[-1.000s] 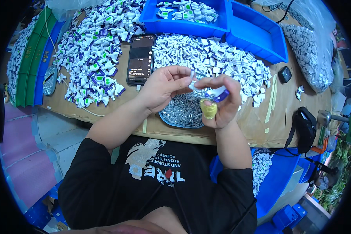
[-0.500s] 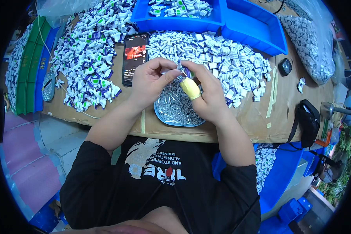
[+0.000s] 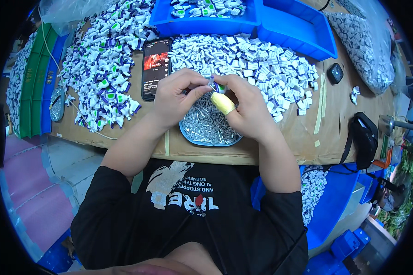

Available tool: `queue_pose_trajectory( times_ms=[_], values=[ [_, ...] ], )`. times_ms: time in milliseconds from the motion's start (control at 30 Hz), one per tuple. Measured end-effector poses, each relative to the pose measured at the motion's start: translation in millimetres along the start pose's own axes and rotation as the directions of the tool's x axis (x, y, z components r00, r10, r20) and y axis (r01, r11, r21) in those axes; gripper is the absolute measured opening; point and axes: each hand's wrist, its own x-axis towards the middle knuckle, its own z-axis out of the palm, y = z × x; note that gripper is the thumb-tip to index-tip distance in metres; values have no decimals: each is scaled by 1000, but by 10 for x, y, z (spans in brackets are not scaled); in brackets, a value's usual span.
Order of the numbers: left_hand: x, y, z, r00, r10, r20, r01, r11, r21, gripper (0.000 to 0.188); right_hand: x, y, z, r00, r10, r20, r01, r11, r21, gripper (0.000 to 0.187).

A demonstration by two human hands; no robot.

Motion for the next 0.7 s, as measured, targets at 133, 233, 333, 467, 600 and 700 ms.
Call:
queue_pose_trajectory(
  times_ms=[133, 233, 333, 467, 600, 700],
  values=[
    [-7, 8, 34, 1000, 29, 2, -29, 998, 54, 11, 10, -13, 39, 997, -67, -31, 61, 983, -175, 36],
    [-6, 30, 44, 1000, -13, -10, 14, 999, 49, 11, 6, -20, 91, 991, -78, -106, 56, 979, -196, 38],
    [-14, 48, 51, 999, -36, -26, 37, 999, 35, 11, 6, -55, 106, 991, -43, -127, 20, 984, -176, 39],
    [-33, 48, 69, 995, -86, -46, 84, 996, -41, 10, 23, -69, 137, 989, -34, -146, 12, 989, -149, 40],
    [-47, 66, 67, 991, -134, -16, 131, 984, -123, 12, -1, -25, 157, 991, 9, -131, -18, 998, -64, 39],
    [-70, 30, 100, 982, -185, 24, 185, 947, -264, 15, -21, 52, 199, 985, 15, -170, 19, 981, 194, 39]
  ],
)
